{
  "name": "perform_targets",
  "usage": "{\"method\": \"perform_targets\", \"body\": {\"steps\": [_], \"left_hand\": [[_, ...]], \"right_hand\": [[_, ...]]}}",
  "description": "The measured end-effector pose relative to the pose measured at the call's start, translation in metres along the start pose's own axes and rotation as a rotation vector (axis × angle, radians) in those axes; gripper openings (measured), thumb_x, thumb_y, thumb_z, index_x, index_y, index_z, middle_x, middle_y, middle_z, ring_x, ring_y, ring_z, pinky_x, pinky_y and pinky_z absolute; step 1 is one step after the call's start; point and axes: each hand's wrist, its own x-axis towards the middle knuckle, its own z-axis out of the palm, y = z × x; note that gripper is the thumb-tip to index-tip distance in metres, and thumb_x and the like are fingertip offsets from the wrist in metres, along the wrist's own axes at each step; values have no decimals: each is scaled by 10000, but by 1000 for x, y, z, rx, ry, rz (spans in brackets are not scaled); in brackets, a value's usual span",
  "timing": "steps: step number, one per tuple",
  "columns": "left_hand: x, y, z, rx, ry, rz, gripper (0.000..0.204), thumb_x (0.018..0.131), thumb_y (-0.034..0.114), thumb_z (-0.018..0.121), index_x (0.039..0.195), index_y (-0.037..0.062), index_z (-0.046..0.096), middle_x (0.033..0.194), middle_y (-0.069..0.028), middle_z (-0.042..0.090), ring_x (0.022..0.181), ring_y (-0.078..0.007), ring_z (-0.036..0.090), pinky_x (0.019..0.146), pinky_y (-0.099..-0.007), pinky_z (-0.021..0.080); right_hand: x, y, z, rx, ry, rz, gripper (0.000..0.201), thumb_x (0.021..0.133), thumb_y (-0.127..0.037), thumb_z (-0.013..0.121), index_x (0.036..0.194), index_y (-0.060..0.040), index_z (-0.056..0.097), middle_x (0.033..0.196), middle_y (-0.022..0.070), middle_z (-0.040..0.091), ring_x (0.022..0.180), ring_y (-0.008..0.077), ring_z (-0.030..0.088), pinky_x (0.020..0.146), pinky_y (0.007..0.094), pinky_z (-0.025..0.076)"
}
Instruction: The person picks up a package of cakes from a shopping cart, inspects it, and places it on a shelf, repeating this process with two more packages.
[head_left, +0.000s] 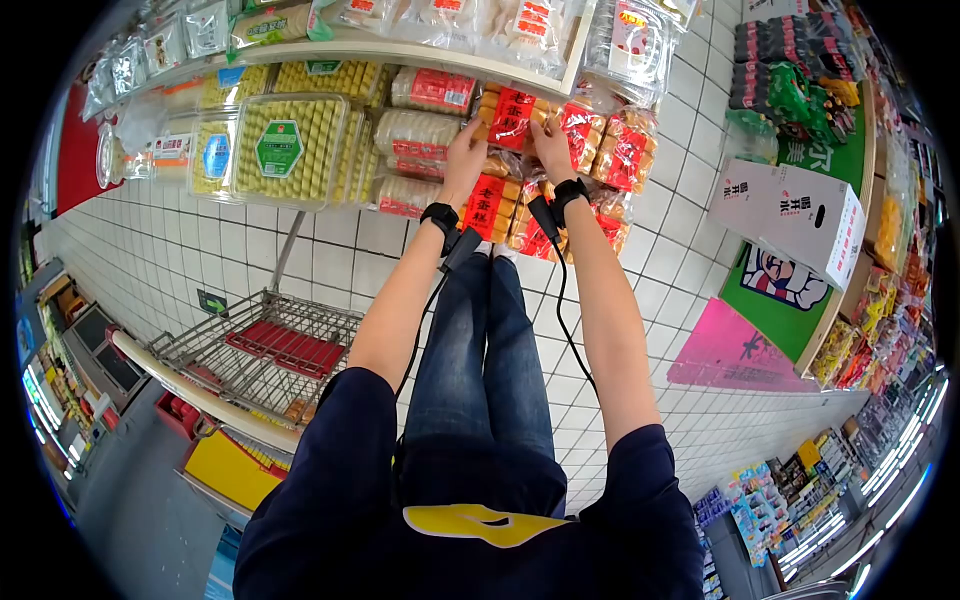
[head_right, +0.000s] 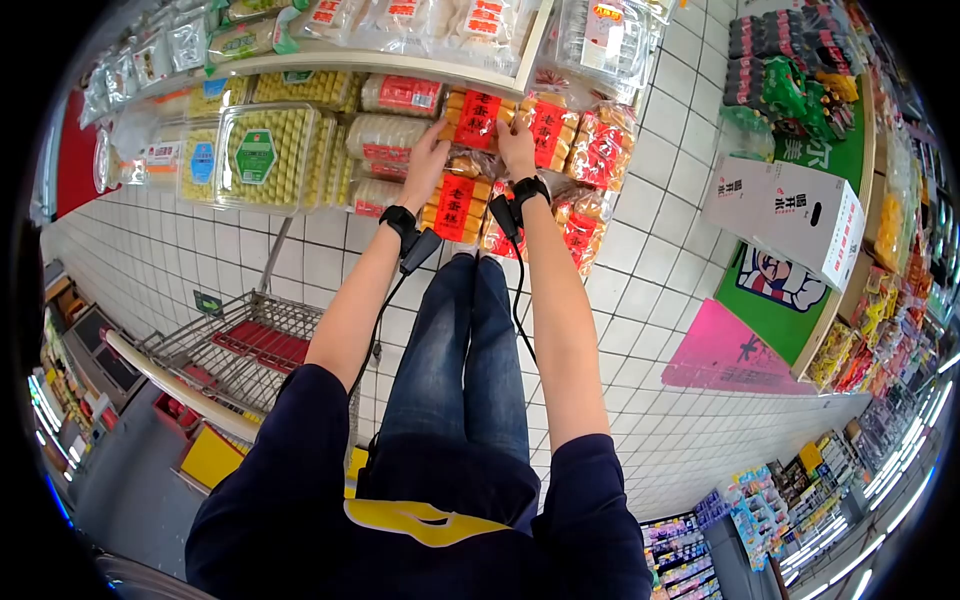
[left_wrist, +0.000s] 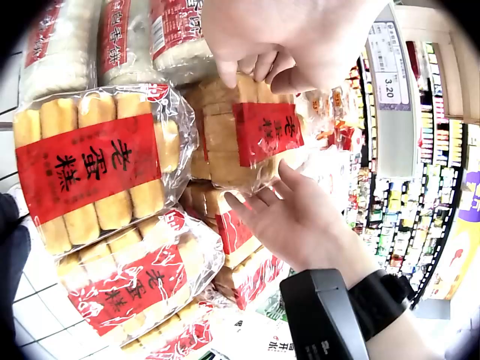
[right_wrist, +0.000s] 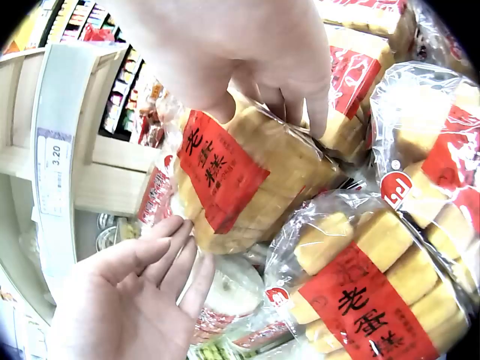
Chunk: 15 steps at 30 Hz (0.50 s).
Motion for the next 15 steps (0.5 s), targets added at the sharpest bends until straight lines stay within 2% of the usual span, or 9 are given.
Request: {"method": "perform_targets", "body": {"steps": [2,3,7,9,10,11,13,15], "left_hand": [[-2,11,-4,36,-12,4,430,840,47,472,1261,-39,479,1211,-173,563,956,-203,561,861,-283,423],[-1,13,-6,73,-24,1,422,841,49,472,1255,-33,487,1187,-169,578,904,-204,566,839,-286,432],[-2,28,-11,95,-15,96,402,854,57,467,1248,-22,494,1145,-165,604,941,-204,590,849,-287,440],[-11,44,-15,65,-84,49,382,908,89,443,1269,-33,466,1274,-170,523,1168,-231,506,980,-311,379],[-15,48,-17,62,-80,62,382,908,89,443,1269,-33,466,1274,-170,523,1168,-231,506,980,-311,379],[-21,53,-18,17,-85,67,374,912,93,454,1266,-25,471,1268,-160,530,1160,-226,512,971,-308,386],[-34,62,-21,-34,-93,95,366,915,96,465,1263,-16,475,1263,-150,536,1151,-221,518,961,-306,394],[-59,73,-28,65,-135,77,368,915,96,485,1272,4,471,1235,-137,554,1126,-205,530,940,-300,410]], "right_hand": [[-2,1,-5,216,-13,49,492,898,-261,525,1272,52,463,1093,170,622,929,232,603,806,312,454],[-5,2,-9,215,-9,39,492,898,-261,525,1272,52,463,1093,170,622,929,232,603,806,312,454],[-20,-6,-26,303,-94,114,456,893,-219,514,1278,24,482,1069,96,623,855,165,596,742,266,465],[-34,-16,-34,396,-131,224,414,891,-201,508,1263,-19,520,984,48,623,765,117,574,654,248,455],[-38,-12,-37,400,-115,174,389,893,-188,498,1254,-48,539,907,21,609,699,90,542,598,245,434],[-42,-10,-40,386,-142,130,373,895,-179,489,1235,-39,553,886,24,608,693,90,541,595,246,434],[-60,-12,-51,365,-122,61,363,895,-171,481,1217,-23,560,887,54,632,749,121,576,665,257,457],[-93,-18,-65,228,-47,-121,353,894,-162,474,1194,3,562,933,111,664,847,171,609,764,279,463]]}}
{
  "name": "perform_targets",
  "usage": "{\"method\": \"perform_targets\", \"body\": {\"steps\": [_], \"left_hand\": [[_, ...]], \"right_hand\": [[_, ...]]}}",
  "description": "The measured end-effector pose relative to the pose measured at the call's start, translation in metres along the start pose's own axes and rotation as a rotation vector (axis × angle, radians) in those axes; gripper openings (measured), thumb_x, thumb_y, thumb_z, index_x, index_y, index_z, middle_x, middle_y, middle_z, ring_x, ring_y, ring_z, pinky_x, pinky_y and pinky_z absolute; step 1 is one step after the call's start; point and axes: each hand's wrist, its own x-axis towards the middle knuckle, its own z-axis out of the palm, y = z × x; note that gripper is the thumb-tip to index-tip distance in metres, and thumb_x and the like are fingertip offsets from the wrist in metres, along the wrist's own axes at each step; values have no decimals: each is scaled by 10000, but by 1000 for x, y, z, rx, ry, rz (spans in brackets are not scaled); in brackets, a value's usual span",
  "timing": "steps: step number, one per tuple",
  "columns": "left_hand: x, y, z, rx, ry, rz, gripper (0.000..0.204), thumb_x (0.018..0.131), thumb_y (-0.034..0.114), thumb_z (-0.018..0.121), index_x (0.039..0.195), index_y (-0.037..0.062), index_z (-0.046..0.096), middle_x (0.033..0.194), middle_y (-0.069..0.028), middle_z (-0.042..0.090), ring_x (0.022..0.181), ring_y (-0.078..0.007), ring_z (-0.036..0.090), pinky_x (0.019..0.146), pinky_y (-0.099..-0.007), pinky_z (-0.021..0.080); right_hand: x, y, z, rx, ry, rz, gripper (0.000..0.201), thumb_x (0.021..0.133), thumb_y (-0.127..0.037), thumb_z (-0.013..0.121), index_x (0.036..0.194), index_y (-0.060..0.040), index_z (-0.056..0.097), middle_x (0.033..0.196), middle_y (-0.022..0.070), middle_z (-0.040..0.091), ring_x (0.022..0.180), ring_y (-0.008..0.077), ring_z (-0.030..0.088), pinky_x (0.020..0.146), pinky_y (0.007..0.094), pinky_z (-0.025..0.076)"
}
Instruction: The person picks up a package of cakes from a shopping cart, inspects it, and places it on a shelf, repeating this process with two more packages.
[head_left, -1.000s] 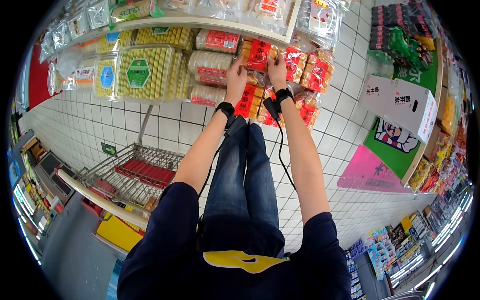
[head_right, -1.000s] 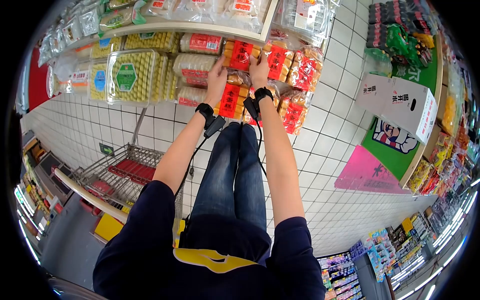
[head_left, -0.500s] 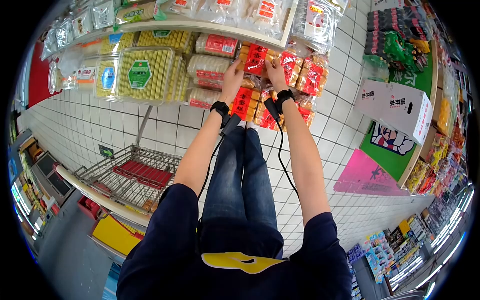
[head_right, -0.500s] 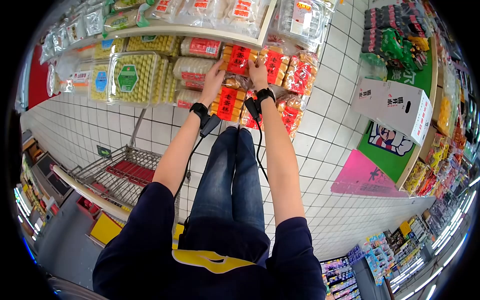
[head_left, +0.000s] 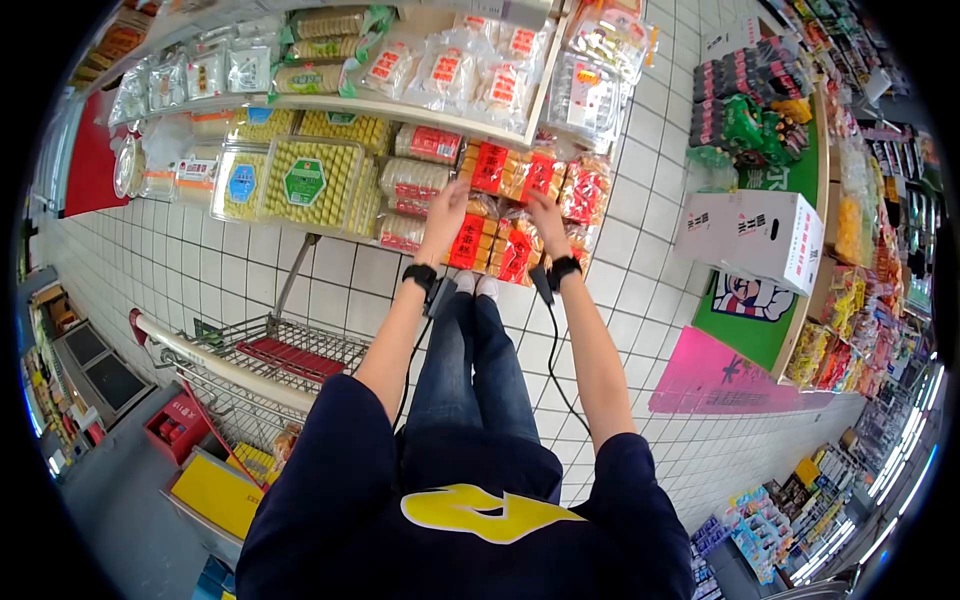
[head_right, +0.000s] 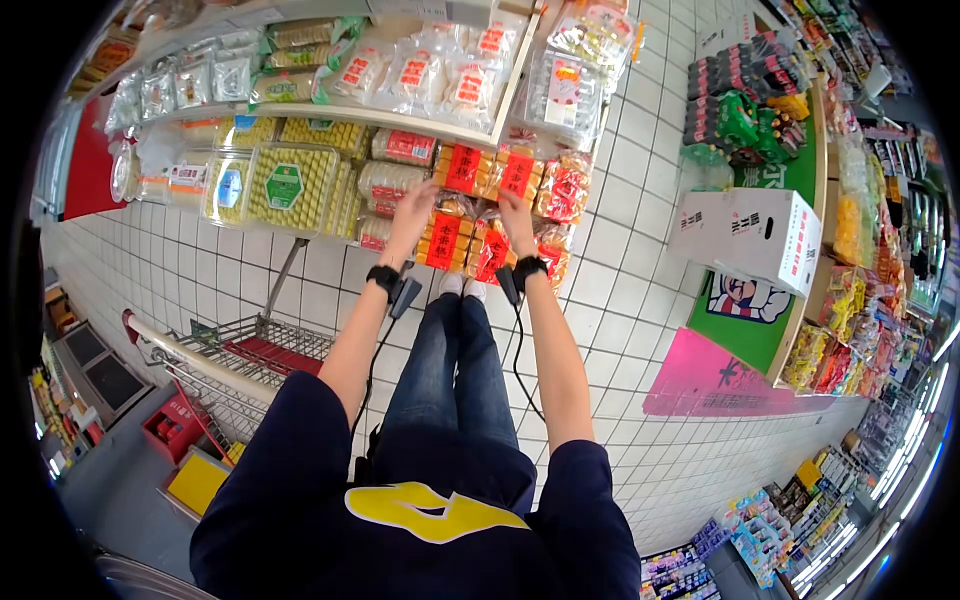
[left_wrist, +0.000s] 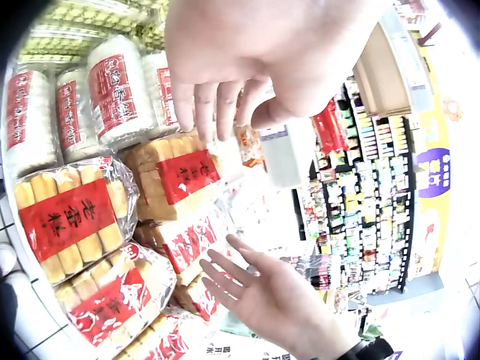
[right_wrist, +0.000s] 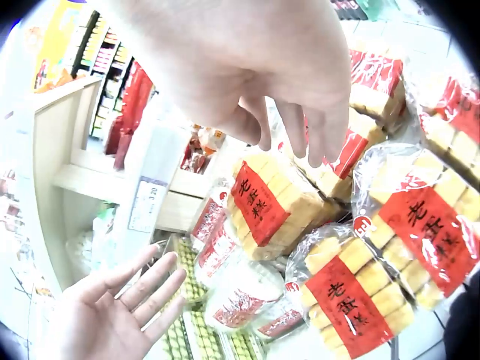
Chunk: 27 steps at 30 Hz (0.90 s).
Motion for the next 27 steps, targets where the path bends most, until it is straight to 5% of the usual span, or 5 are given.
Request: {"method": "perform_targets", "body": {"steps": [2,8,14,21,27], "left_hand": [[-35,27,4,-62,62,-22,398,918,98,487,1305,25,433,1188,-119,576,1091,-190,540,925,-299,420],[-125,35,5,-117,-24,-18,427,911,79,489,1330,61,411,1150,-94,584,1005,-146,556,885,-274,430],[-216,80,-6,-152,48,17,326,906,74,490,1229,31,493,1068,-92,623,973,-157,581,870,-281,443],[-238,64,-10,-174,175,69,324,912,119,503,1216,5,512,1090,-94,611,1008,-163,572,882,-288,443],[-278,63,-28,-134,358,84,307,897,154,524,1179,32,530,1073,-107,617,983,-170,583,840,-303,469]], "right_hand": [[-23,6,-17,-210,-77,-36,358,904,-169,486,1237,-51,547,1081,71,618,862,131,574,766,258,467],[-124,-19,-45,-298,-151,-134,345,915,-156,473,1221,-16,548,1078,70,628,953,145,592,804,259,468],[-218,-54,-93,-57,-126,117,363,920,-228,496,1234,-50,535,1108,73,609,947,128,600,772,243,473],[-221,-89,-105,-6,-205,106,390,914,-250,499,1261,-71,503,1108,89,616,957,169,610,799,274,475],[-211,-107,-56,21,-431,25,390,921,-213,505,1276,-56,475,1147,118,597,1015,212,594,844,295,477]]}}
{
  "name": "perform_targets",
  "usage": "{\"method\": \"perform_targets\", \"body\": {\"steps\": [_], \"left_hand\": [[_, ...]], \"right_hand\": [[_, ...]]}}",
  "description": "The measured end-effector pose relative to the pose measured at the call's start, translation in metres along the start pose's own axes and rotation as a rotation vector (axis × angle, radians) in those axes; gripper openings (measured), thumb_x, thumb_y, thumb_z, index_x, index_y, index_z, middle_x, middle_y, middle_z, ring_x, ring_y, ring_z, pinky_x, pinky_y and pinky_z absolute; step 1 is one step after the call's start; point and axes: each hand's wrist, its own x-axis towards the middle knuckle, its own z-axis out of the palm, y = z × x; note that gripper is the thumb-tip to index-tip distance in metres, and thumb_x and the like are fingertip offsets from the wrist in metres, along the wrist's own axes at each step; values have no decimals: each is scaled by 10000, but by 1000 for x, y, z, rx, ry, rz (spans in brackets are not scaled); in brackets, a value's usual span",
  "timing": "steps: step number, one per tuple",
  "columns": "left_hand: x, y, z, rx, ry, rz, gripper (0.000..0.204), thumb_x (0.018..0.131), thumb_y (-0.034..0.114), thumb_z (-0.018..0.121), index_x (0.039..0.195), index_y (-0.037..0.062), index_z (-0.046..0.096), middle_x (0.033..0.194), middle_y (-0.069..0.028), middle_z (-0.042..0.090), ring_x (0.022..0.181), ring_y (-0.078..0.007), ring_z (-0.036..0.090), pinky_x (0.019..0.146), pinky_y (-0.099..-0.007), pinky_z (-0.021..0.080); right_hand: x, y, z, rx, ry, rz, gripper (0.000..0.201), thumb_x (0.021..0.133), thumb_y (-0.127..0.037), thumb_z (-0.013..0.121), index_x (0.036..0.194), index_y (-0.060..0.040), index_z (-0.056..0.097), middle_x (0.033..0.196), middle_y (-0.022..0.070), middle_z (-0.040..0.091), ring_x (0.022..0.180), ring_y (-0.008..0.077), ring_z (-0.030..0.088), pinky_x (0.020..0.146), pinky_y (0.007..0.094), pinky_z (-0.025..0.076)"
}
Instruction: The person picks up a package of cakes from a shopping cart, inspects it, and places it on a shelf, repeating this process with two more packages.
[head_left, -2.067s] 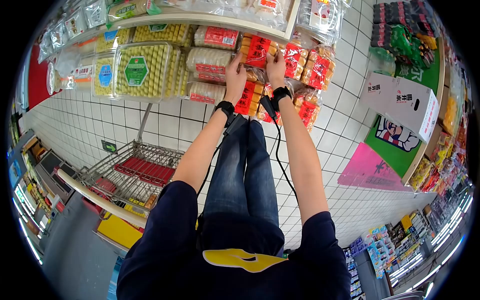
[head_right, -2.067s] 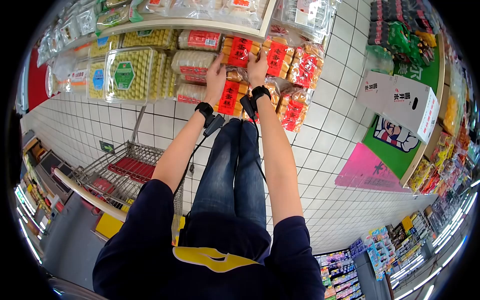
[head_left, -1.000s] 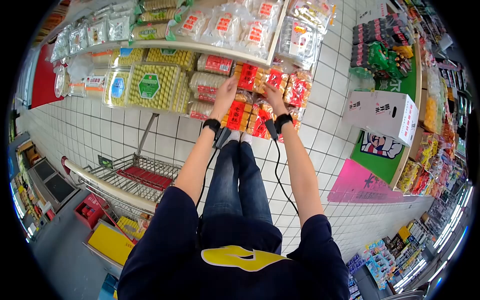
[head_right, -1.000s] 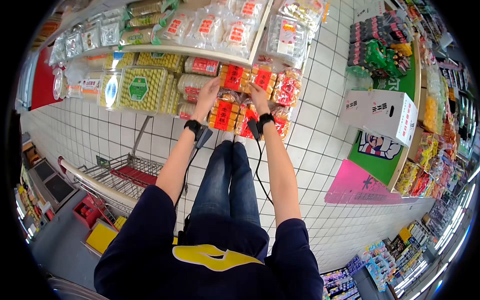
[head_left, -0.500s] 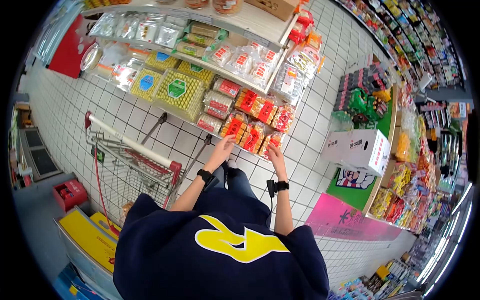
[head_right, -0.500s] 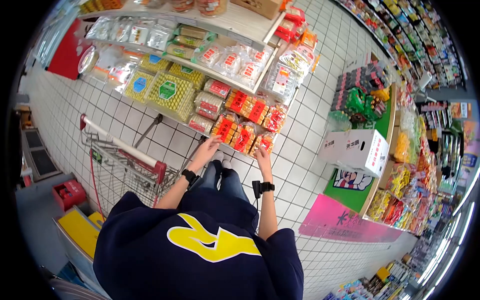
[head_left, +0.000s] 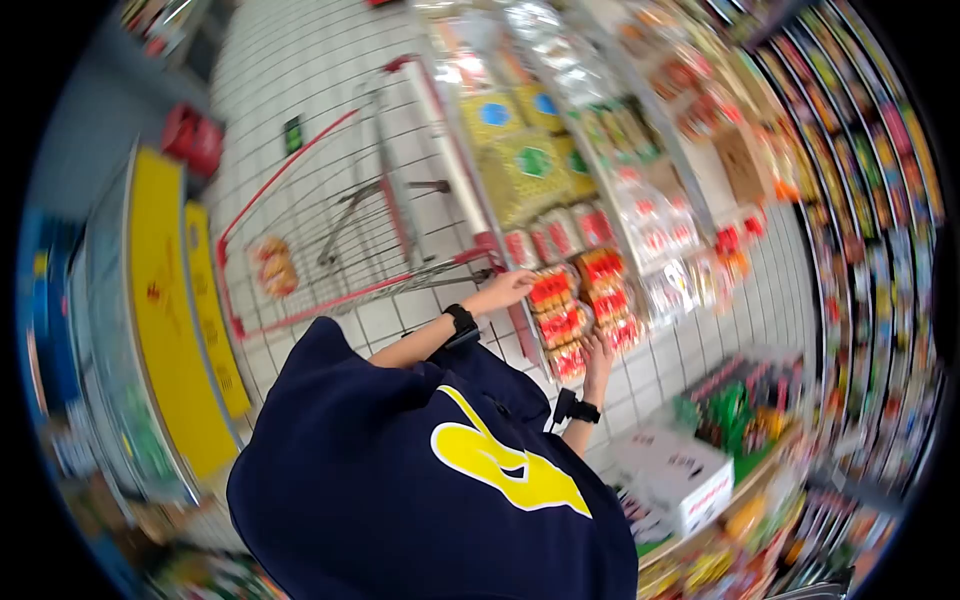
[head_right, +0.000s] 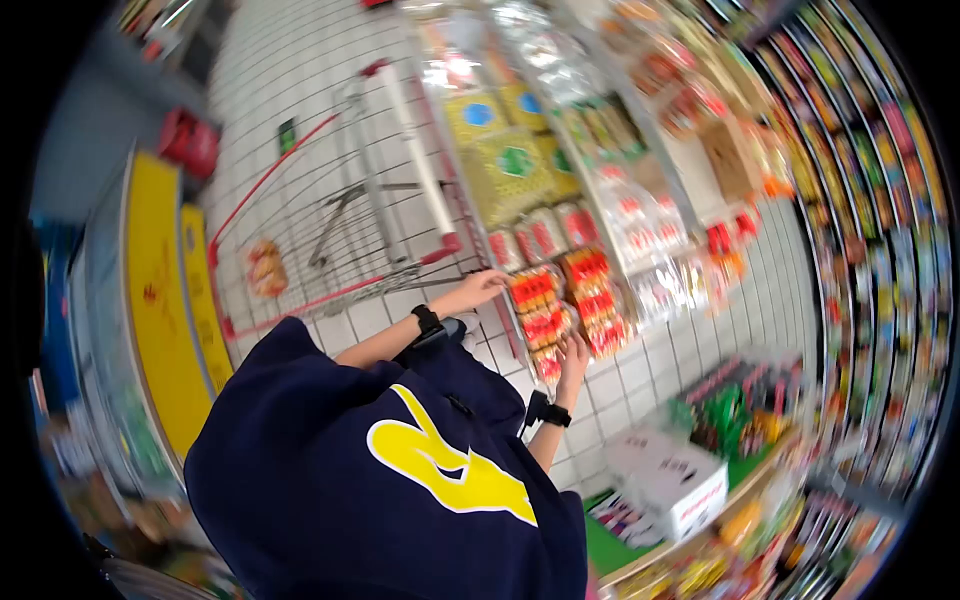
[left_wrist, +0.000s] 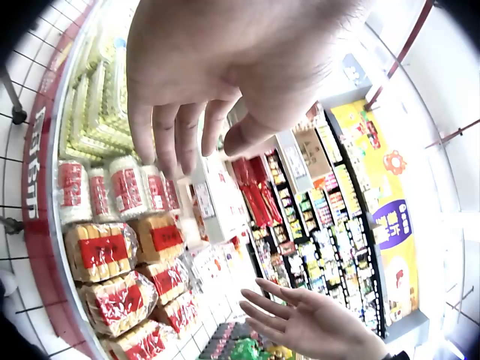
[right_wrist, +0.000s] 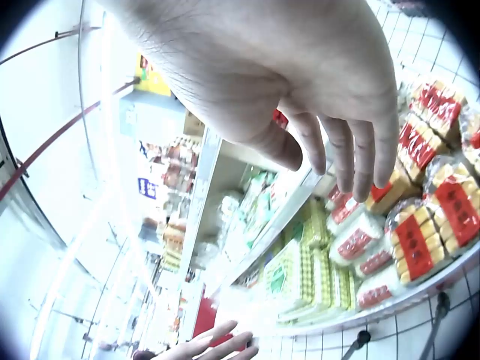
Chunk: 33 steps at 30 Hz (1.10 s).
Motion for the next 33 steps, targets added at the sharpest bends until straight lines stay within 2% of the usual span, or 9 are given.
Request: {"method": "perform_targets", "body": {"steps": [4,7,14,18,23,25,27,29,33], "left_hand": [[-58,-6,-31,-86,163,-119,340,912,202,511,1212,42,496,1067,-105,606,1002,-173,568,838,-302,465],[-119,-23,-55,-86,302,-44,377,893,192,547,1227,26,487,979,-86,618,845,-154,574,733,-296,474],[-266,-74,-98,-186,602,-301,416,902,229,535,1274,56,464,1071,-92,564,983,-173,534,847,-281,430],[-305,-66,-113,-299,802,-453,426,898,273,526,1275,82,469,1135,-94,563,1039,-170,527,851,-279,414],[-324,-34,-129,-396,904,-383,436,902,296,514,1288,100,462,1197,-70,553,1074,-167,520,883,-321,404],[-326,-27,-132,-432,985,-290,426,892,221,518,1268,27,472,1020,-74,577,955,-153,537,826,-275,429],[-334,-36,-144,-453,974,-314,410,896,211,517,1268,42,479,1024,-71,577,958,-150,537,830,-274,428],[-345,-49,-159,-370,874,-304,463,910,279,507,1310,55,439,1195,-98,551,1091,-171,518,914,-313,403],[-372,-51,-199,-393,906,-327,456,908,263,509,1300,41,443,1175,-96,557,1066,-167,520,911,-302,404]], "right_hand": [[2,-7,57,-124,-257,34,397,935,-230,501,1276,-32,461,1159,130,582,989,204,600,844,295,479],[-3,-2,110,-182,-506,83,373,939,-218,499,1264,-36,481,1150,119,587,993,202,596,855,298,473],[-31,8,225,-456,-1001,-79,369,936,-198,501,1257,-18,484,1146,110,593,1017,183,590,879,289,457],[-60,-13,265,-404,-1079,38,367,938,-197,496,1268,-37,479,1172,117,578,1058,215,584,890,300,453],[-63,-2,303,-493,-1200,15,361,941,-210,491,1254,-30,489,1168,113,577,1060,226,583,908,307,445],[-66,4,320,-485,-1277,47,367,940,-223,489,1243,-16,495,1160,109,578,1073,222,575,921,313,435],[-72,5,338,-526,-1290,38,366,938,-218,493,1237,-6,496,1158,111,577,1080,220,571,925,309,437],[-84,6,357,-537,-1267,30,346,929,-187,509,1226,-10,506,1127,108,583,1047,186,573,897,291,452],[-101,14,396,-553,-1281,59,376,931,-199,517,1257,-15,483,1089,101,573,1034,172,561,903,281,456]]}}
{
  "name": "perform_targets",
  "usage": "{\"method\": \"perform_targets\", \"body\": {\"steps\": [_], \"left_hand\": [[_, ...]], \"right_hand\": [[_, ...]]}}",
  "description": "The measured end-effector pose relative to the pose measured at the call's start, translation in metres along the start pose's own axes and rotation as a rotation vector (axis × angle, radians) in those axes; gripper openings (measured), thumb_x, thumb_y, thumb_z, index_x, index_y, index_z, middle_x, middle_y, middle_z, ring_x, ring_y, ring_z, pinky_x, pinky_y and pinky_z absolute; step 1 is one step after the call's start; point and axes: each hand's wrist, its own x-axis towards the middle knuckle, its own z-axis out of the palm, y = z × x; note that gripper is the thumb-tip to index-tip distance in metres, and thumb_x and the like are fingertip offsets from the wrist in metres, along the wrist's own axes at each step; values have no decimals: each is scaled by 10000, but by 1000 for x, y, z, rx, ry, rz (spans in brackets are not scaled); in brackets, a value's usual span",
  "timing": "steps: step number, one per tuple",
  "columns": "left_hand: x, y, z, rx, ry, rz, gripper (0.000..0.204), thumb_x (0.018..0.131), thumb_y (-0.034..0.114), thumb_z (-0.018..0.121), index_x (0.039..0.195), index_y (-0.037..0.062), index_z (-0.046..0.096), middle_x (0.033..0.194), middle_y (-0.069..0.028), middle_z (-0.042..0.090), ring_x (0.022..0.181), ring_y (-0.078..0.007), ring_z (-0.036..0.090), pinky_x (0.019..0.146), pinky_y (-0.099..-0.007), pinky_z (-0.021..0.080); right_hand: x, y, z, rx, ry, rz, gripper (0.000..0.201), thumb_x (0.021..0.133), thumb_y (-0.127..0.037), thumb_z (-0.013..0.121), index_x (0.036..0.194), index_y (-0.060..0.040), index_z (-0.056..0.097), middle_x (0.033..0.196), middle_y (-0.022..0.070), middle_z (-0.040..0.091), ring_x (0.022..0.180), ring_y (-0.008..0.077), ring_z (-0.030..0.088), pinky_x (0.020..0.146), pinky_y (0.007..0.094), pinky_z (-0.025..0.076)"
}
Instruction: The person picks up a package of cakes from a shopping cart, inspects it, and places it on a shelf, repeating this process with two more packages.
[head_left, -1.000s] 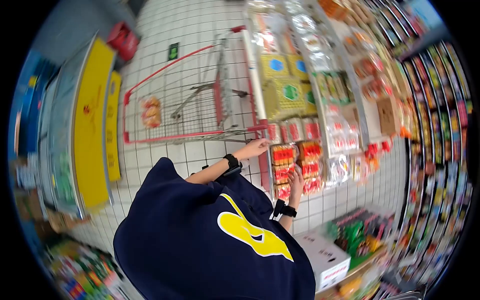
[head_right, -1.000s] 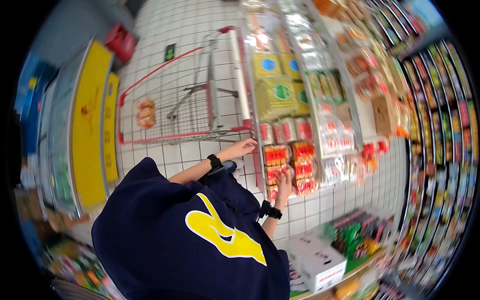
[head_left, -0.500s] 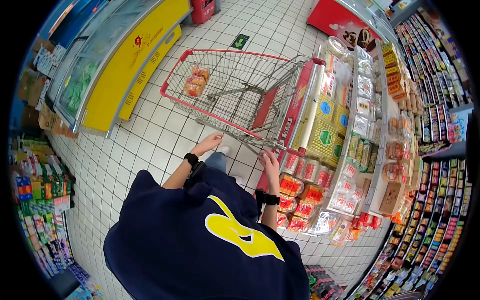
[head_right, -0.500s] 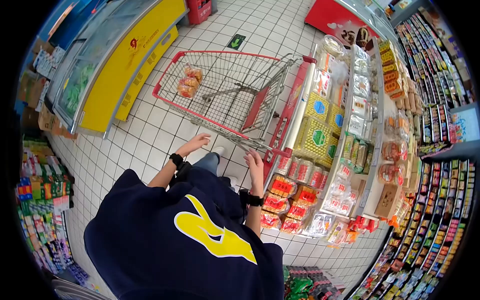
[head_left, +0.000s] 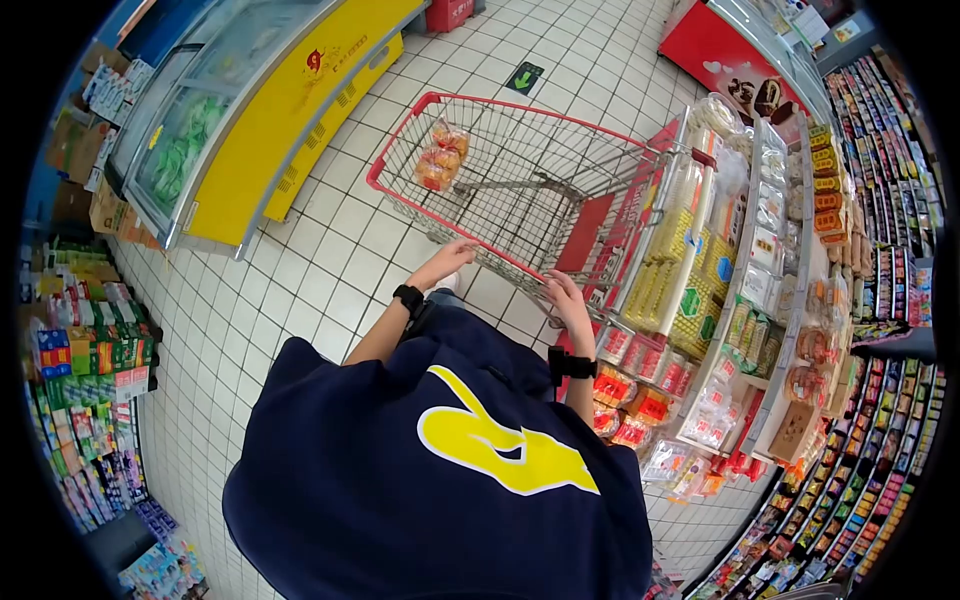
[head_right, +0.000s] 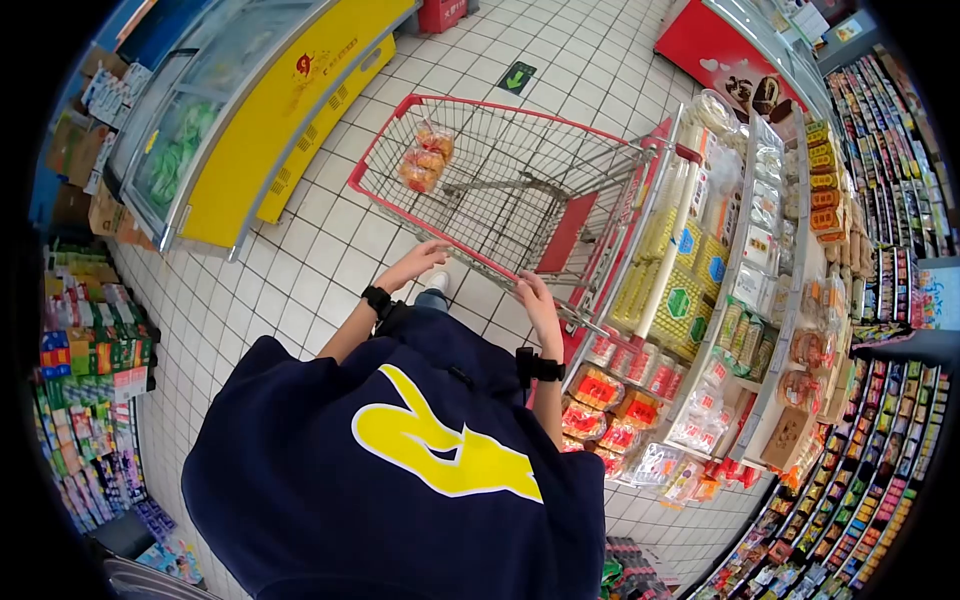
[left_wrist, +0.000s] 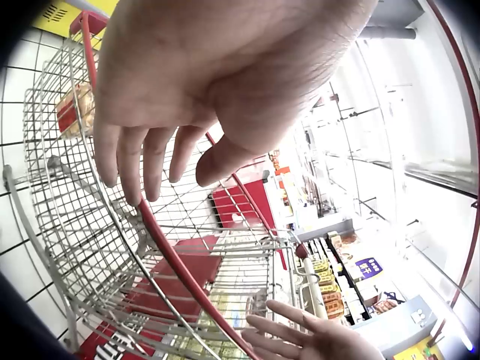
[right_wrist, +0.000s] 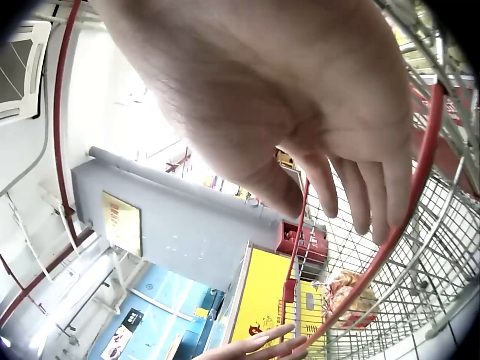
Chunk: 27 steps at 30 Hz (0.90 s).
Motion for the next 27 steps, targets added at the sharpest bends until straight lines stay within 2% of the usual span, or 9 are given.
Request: {"method": "perform_targets", "body": {"steps": [9,15,18,20,22,23,24,25,27], "left_hand": [[48,3,-116,6,49,46,434,899,257,516,1266,29,472,1138,-68,575,1030,-148,528,896,-292,407],[98,-21,-207,82,162,30,434,870,234,515,1230,-8,500,1020,-63,585,934,-130,540,839,-272,427],[110,-7,-232,98,215,-44,451,855,232,516,1226,-24,499,1019,-74,588,931,-135,539,823,-274,435],[127,-1,-250,97,177,-134,460,848,232,510,1219,-40,499,1028,-89,587,928,-152,542,818,-276,434],[142,5,-258,197,234,-79,426,844,244,494,1147,-50,545,859,-76,595,777,-146,536,647,-304,444],[150,14,-265,232,142,-210,485,844,243,506,1232,-47,487,1055,-103,588,941,-169,542,804,-274,433],[160,13,-270,275,166,-153,408,838,243,512,1128,-43,534,973,-78,581,872,-161,538,746,-272,437],[174,7,-276,241,137,-126,353,839,252,512,1056,-25,541,918,-56,561,811,-151,525,704,-275,431],[194,-19,-283,208,109,-100,306,839,261,513,984,-6,549,863,-35,541,750,-140,511,663,-278,424]], "right_hand": [[89,-39,57,-255,-112,114,444,909,-263,527,1282,-30,464,1037,88,589,939,141,553,842,268,432],[177,-57,104,-224,-199,131,458,903,-265,526,1275,-5,460,1040,78,585,928,136,563,805,264,441],[212,-71,129,-244,-209,190,477,894,-269,540,1289,-16,452,1053,69,586,928,149,575,815,269,453],[239,-67,137,-60,-219,259,478,893,-257,543,1300,-27,443,1065,77,585,942,165,582,839,282,462],[267,-58,141,36,-256,308,501,903,-249,529,1333,-29,392,1088,97,575,981,195,579,864,307,467],[280,-54,144,124,-259,333,522,906,-248,524,1349,-27,359,1097,103,564,994,210,576,866,315,467],[292,-47,146,214,-260,358,543,909,-247,519,1365,-25,326,1106,110,553,1007,224,572,869,322,468],[308,-30,142,313,-261,381,579,911,-234,522,1387,-24,268,1254,162,470,1094,281,526,907,360,454],[339,36,127,469,-210,446,556,903,-219,531,1360,-9,296,1260,177,458,1109,299,509,908,378,452]]}}
